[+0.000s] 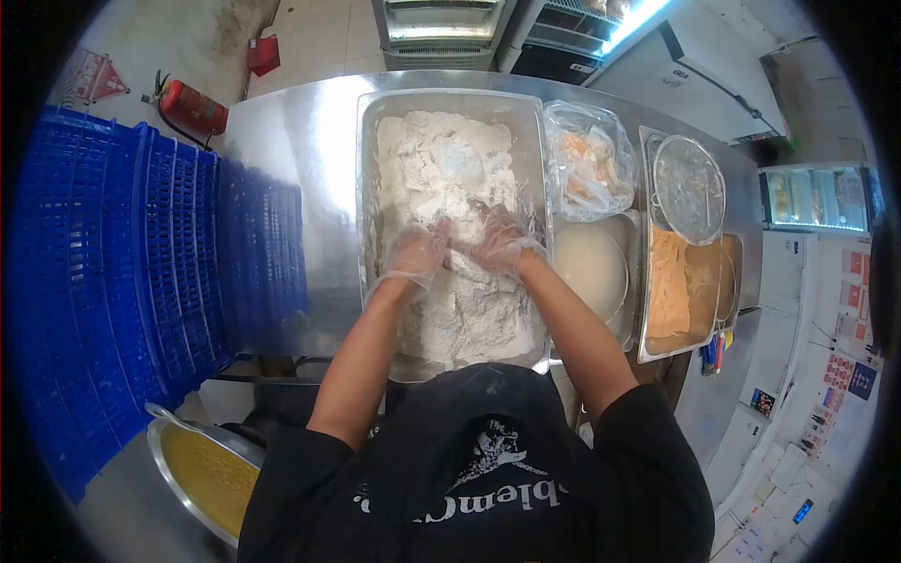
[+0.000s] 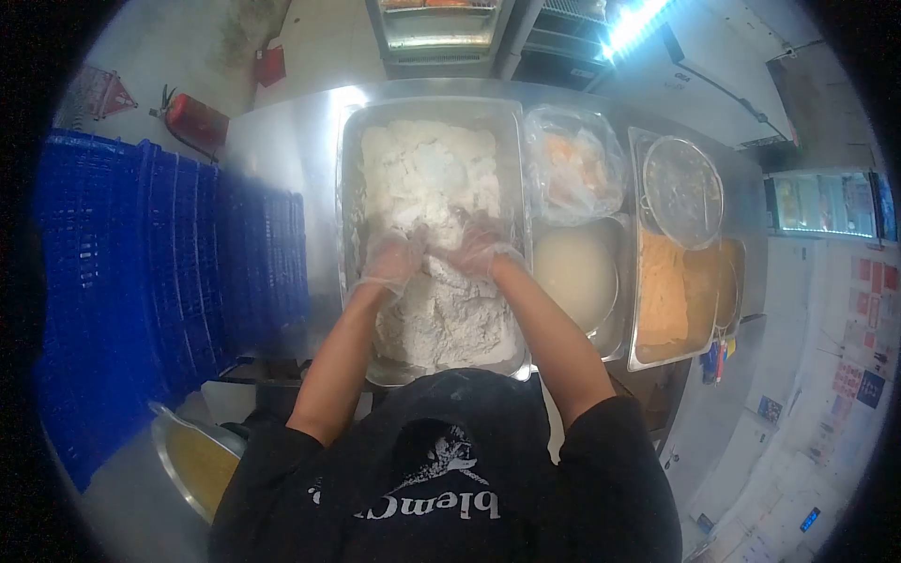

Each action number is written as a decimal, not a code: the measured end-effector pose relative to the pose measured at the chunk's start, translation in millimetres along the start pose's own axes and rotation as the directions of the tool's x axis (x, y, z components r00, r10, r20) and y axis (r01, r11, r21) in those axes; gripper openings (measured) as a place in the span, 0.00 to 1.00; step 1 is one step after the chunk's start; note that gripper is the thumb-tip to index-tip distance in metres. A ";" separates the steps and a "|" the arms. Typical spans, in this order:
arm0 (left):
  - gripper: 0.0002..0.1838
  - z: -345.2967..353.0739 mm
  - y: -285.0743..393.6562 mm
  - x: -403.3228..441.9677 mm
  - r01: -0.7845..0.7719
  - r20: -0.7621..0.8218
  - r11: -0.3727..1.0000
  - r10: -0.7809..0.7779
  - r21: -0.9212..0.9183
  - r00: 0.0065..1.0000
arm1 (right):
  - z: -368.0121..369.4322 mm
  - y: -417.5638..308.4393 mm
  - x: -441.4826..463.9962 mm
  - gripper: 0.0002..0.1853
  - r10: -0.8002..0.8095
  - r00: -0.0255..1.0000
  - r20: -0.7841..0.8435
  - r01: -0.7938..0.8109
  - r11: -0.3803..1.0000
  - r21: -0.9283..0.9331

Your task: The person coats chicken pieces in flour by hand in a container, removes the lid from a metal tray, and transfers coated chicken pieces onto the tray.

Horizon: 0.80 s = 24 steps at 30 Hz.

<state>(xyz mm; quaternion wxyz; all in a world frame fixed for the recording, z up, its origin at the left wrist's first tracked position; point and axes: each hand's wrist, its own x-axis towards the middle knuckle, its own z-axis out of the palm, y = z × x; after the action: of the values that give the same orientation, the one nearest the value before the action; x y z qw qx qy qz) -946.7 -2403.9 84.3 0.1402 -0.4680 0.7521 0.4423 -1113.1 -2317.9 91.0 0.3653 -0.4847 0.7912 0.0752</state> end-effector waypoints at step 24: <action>0.55 50.4 -48.5 -34.7 0.022 -0.099 0.990 -0.008 0.138 0.995 | 50.4 13.9 -61.6 0.45 0.040 0.993 -0.112 0.004 0.931 0.364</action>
<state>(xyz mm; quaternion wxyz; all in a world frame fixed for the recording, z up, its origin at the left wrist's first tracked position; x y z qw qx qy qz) -898.7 -2351.9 51.4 0.1385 -0.4839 0.7836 0.3642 -1082.9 -2243.0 91.5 0.4008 -0.4052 0.8159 -0.0976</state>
